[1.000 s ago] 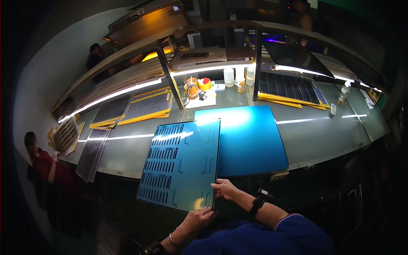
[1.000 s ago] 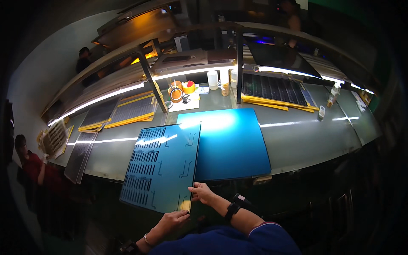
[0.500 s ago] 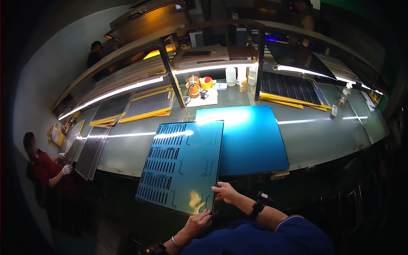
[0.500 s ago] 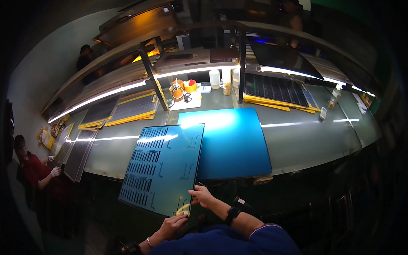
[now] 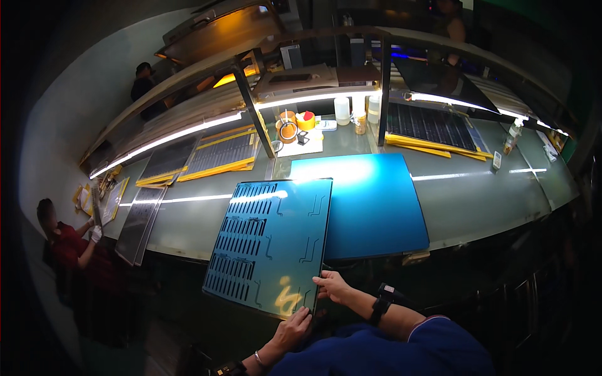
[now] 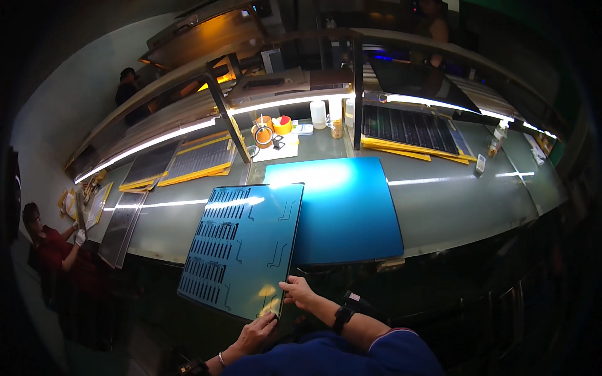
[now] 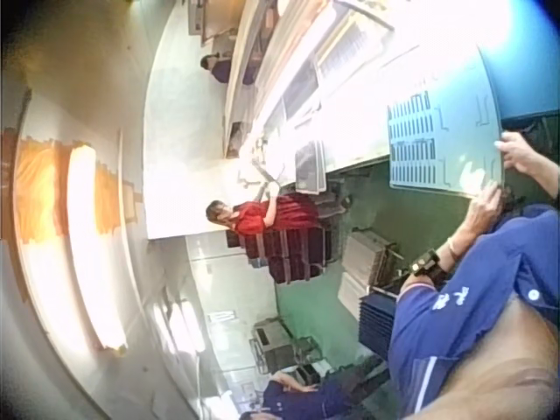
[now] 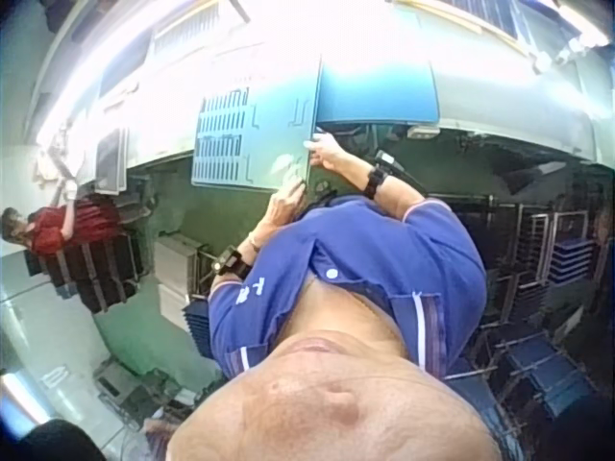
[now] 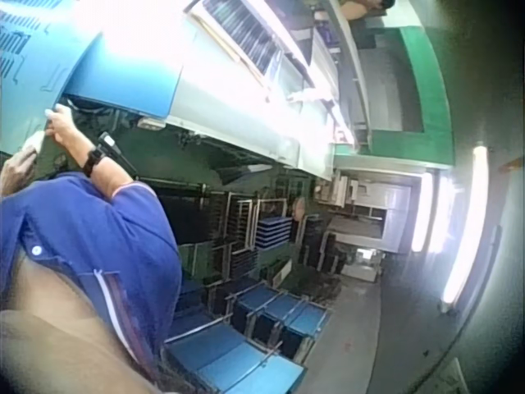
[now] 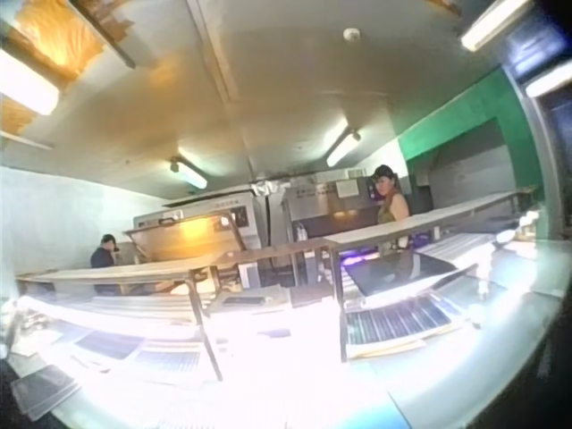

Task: Retrieving metal panels from a rack, placing them on a workstation for inspection and film application, and returning them.

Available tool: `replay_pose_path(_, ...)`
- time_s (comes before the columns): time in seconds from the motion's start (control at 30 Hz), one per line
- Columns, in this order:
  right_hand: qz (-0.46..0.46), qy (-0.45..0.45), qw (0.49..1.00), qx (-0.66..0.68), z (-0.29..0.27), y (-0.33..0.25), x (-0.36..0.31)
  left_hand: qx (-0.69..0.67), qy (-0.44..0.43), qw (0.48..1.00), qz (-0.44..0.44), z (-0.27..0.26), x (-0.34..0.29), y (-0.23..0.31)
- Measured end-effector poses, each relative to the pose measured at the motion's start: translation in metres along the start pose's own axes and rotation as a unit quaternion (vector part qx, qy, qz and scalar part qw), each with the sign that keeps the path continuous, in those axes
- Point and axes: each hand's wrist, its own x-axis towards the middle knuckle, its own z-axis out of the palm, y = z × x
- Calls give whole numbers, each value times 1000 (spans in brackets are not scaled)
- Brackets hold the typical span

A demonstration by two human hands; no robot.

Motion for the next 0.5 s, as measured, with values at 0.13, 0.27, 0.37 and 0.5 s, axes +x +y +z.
replay_pose_path(0.13,1,18,1000,6,5,-5,-4,21,-11,1000,-1,9,0,2)
replay_pose_path(0.27,2,33,999,-18,-3,-2,-2,-49,24,997,-53,3,5,5)
replay_pose_path(0.37,10,29,999,-11,-1,-7,-7,-176,51,967,-179,-9,14,6)
replay_pose_path(0.5,22,41,999,13,9,-14,-16,-132,13,973,-187,-12,21,5)
